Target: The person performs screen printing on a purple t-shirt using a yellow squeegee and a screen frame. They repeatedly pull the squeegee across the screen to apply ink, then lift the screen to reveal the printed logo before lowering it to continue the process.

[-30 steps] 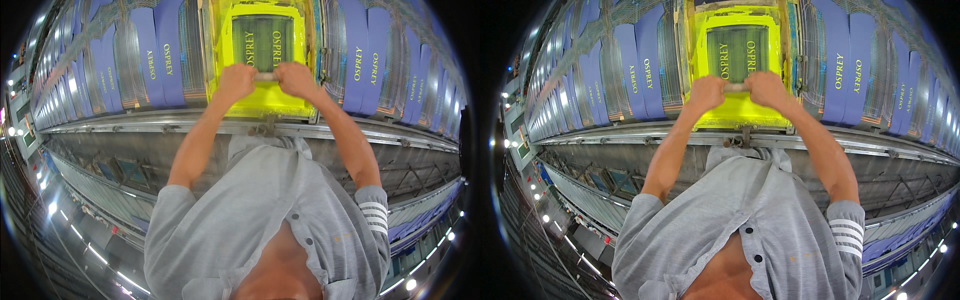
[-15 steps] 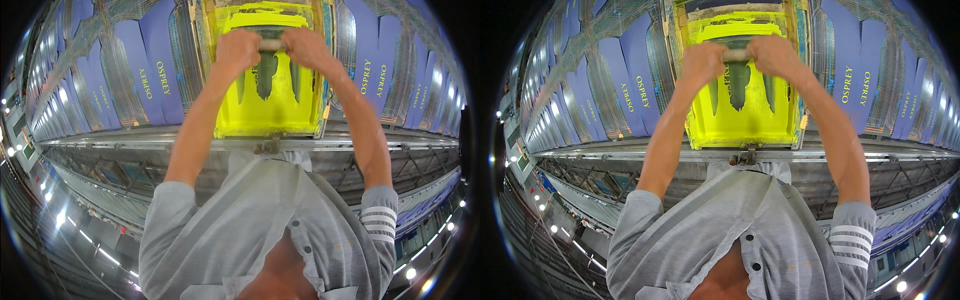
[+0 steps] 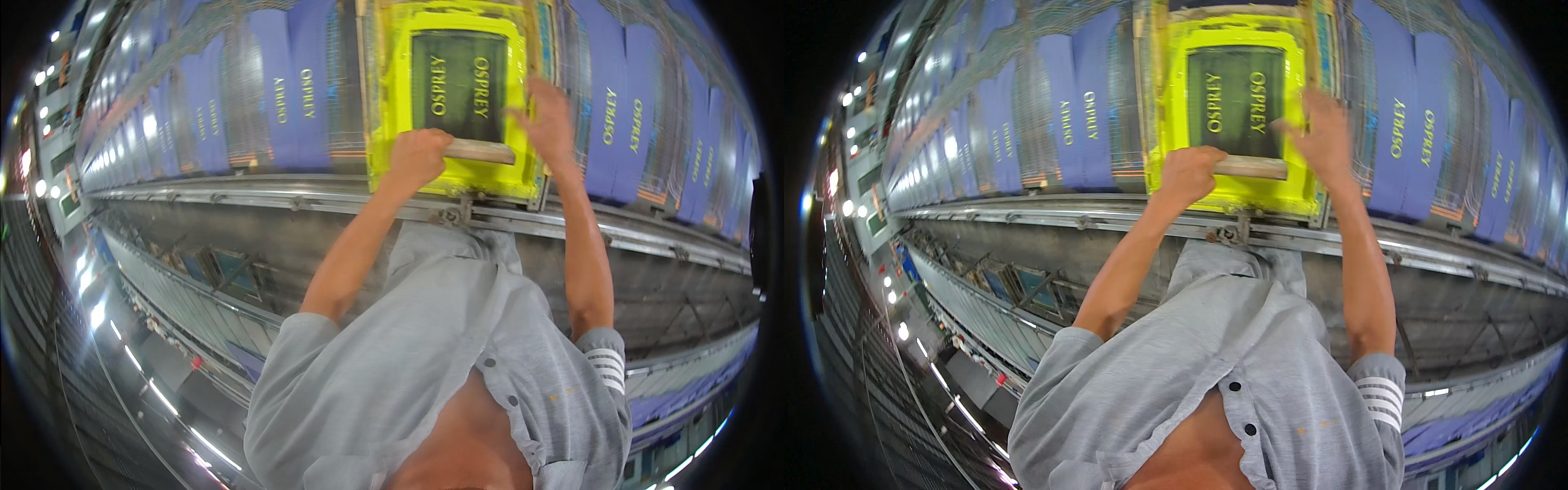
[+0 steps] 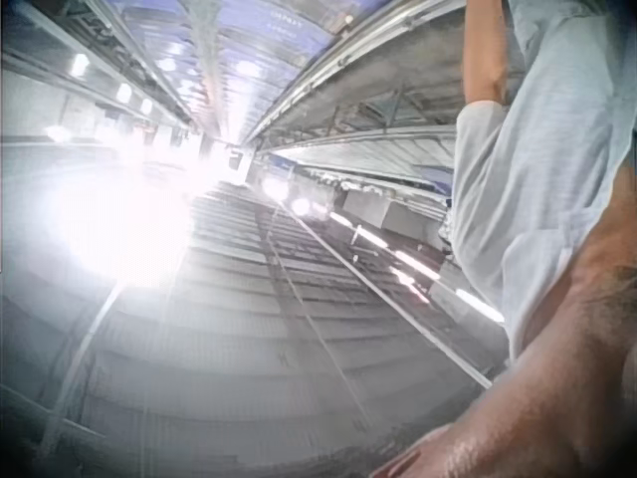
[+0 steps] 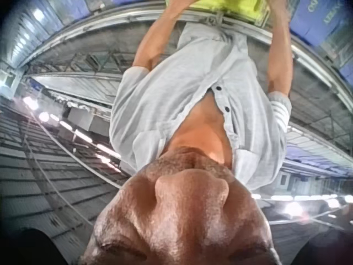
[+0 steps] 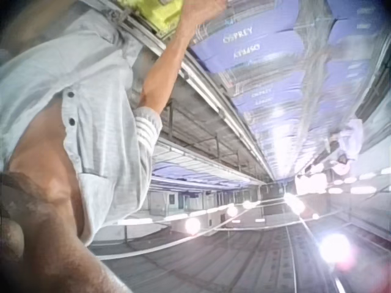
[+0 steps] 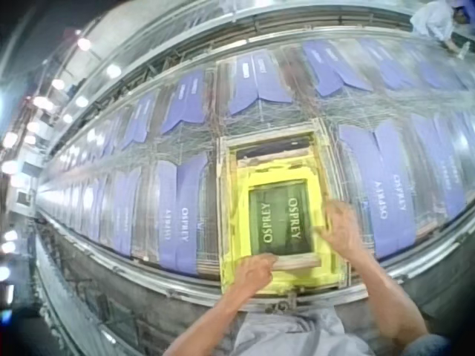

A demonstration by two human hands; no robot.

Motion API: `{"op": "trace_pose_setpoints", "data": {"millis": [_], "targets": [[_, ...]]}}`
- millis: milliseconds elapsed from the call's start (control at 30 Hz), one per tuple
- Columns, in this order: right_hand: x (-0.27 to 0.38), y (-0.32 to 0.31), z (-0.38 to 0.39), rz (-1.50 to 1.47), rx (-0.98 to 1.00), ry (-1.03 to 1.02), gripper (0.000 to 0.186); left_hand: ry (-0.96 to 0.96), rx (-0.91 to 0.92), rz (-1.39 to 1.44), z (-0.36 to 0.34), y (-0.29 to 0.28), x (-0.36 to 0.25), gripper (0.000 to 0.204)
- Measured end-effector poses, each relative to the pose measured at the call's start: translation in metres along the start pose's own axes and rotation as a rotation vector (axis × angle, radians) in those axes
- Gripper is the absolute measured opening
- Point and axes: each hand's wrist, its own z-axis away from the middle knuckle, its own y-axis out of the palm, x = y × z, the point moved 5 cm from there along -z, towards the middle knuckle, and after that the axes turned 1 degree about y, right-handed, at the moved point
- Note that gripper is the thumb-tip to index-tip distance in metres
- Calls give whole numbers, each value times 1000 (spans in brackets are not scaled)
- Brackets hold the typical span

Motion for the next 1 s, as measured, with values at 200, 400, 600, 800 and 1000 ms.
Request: {"op": "trace_pose_setpoints", "data": {"millis": [200,400,600,800,1000], "targets": [[-118,3,-16,-47,-165,507,36,25,8,-31,1,5,1,36],[-51,-30,-24,-45,-269,570,31,-3,-28,91,21,-19,24,38],[29,82,-44,-132,-376,463,26,4,-41,-20,63,-66,149,40],[139,190,-58,-272,-426,392,21,69,-116,13,120,-103,277,36],[180,209,-63,-281,-386,456,23,17,-27,-34,129,-139,300,36]]}}
